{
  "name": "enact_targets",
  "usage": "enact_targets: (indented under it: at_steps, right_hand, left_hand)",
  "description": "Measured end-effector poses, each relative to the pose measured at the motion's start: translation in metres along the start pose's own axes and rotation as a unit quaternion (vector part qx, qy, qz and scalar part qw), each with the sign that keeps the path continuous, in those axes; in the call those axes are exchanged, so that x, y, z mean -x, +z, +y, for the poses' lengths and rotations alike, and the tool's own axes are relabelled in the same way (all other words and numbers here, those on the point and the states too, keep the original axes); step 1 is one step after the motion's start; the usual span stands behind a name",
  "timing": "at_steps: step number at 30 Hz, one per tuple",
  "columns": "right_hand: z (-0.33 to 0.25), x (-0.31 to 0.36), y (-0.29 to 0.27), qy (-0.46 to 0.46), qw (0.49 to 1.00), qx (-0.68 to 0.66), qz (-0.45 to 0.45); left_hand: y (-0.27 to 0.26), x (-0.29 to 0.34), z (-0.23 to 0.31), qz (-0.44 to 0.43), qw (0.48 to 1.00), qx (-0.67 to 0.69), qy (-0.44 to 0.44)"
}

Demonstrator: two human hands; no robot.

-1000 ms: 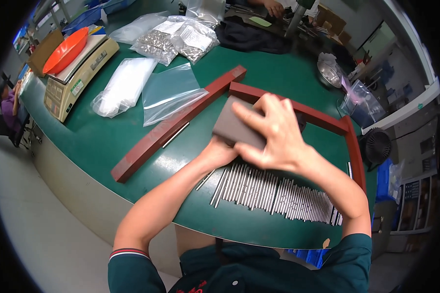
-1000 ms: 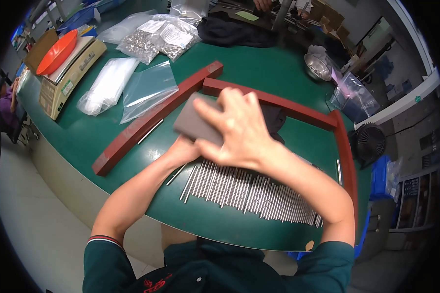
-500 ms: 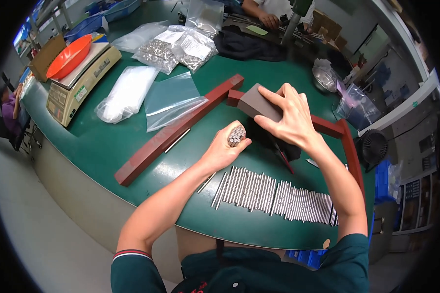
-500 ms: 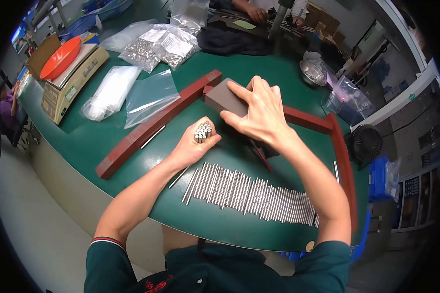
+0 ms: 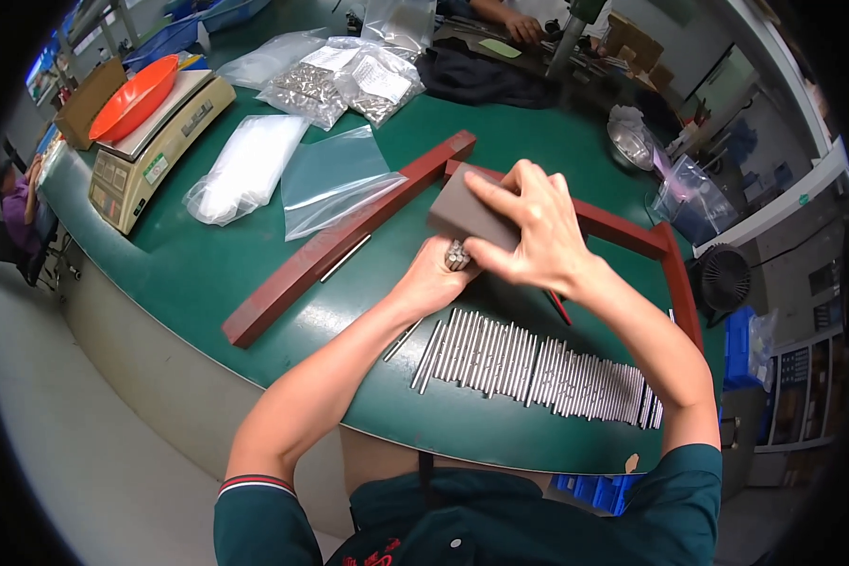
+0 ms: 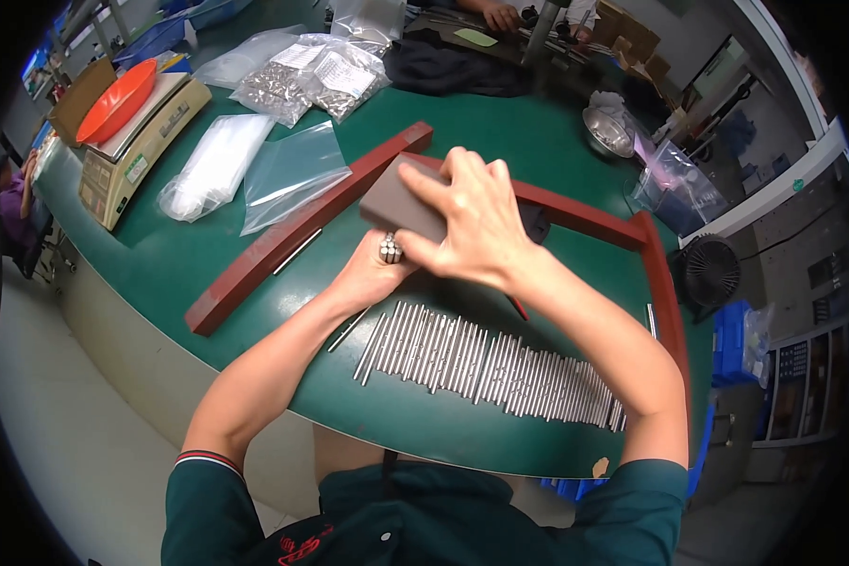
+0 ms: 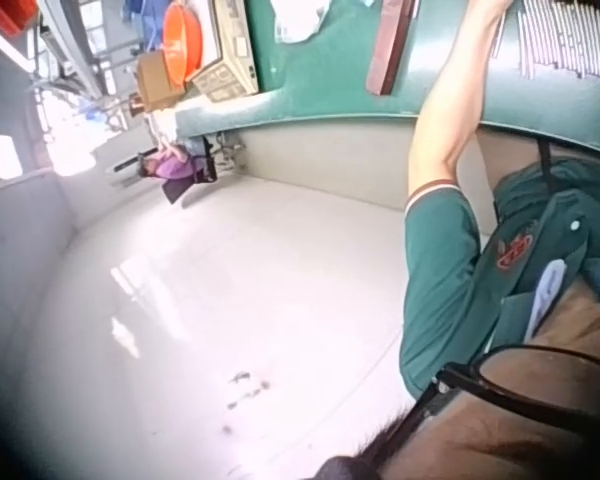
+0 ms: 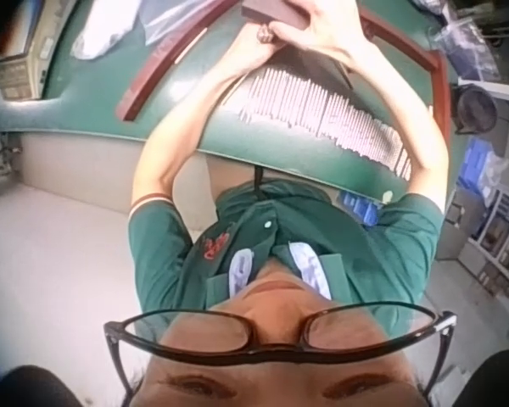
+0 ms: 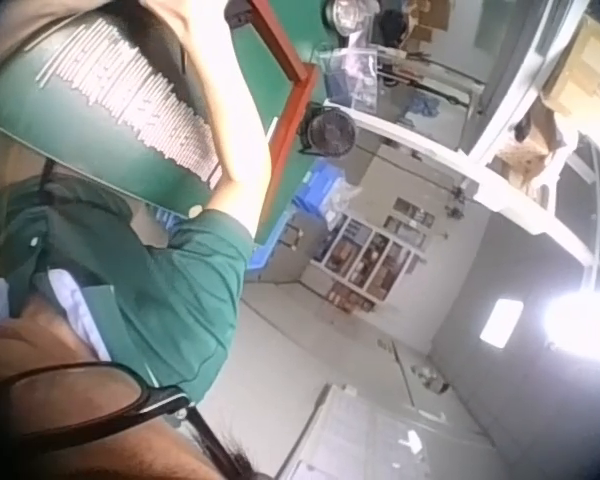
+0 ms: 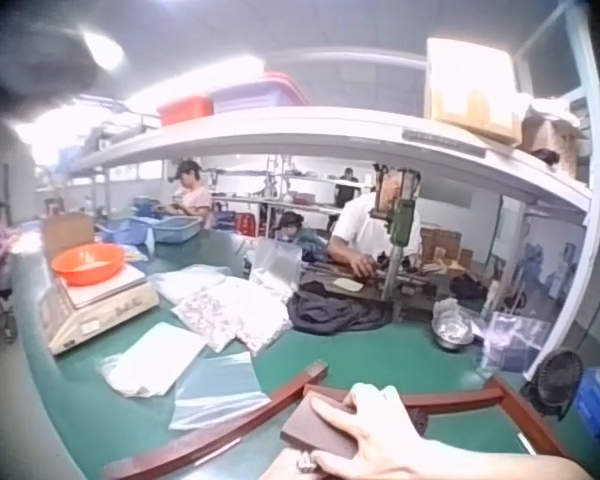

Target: The person gathers metal rods, polishes them with a sanding block, and organizes them into a bundle.

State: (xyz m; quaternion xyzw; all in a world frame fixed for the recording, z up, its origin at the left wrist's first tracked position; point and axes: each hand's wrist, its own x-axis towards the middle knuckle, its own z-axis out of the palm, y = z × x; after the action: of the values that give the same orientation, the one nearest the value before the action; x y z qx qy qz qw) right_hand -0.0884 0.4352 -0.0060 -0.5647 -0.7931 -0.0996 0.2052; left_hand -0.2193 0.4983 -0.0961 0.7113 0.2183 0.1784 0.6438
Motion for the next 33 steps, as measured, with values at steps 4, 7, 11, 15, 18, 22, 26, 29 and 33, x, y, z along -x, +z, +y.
enact_targets:
  at_steps: [4, 7, 11, 15, 18, 22, 26, 29, 33]
  right_hand:
    - [-0.026, 0.005, -0.006, -0.041, 0.998, -0.043, -0.016]
    - [-0.003, -0.002, 0.0, 0.05, 0.998, 0.03, -0.031]
    - [-0.02, 0.002, -0.009, -0.047, 0.998, -0.03, -0.021]
    - [0.033, 0.017, -0.003, 0.131, 0.99, 0.034, -0.03]
    - [0.021, 0.026, -0.024, 0.152, 0.988, -0.009, 0.031]
    - [0.033, 0.033, -0.02, 0.198, 0.98, -0.02, 0.025]
    - [0.03, 0.032, -0.018, 0.168, 0.985, -0.02, 0.022]
    - [0.017, 0.021, -0.011, 0.086, 0.995, -0.002, 0.051]
    - [-0.014, 0.008, -0.011, -0.026, 0.998, -0.051, -0.009]
  left_hand:
    - [0.009, 0.011, -0.004, 0.068, 0.965, 0.235, 0.093]
    - [0.004, -0.001, -0.011, 0.052, 0.993, 0.045, 0.098]
    - [0.015, 0.011, 0.0, 0.147, 0.973, 0.122, 0.128]
    - [0.009, 0.004, 0.0, 0.112, 0.985, -0.013, 0.133]
    - [0.011, 0.006, 0.006, 0.096, 0.991, -0.002, 0.089]
    - [0.01, 0.007, 0.008, 0.081, 0.992, -0.019, 0.094]
    - [0.012, 0.005, 0.011, 0.078, 0.993, -0.01, 0.085]
    - [0.011, 0.004, 0.007, 0.096, 0.987, 0.009, 0.127]
    - [0.003, 0.005, -0.012, -0.029, 0.949, 0.281, 0.137]
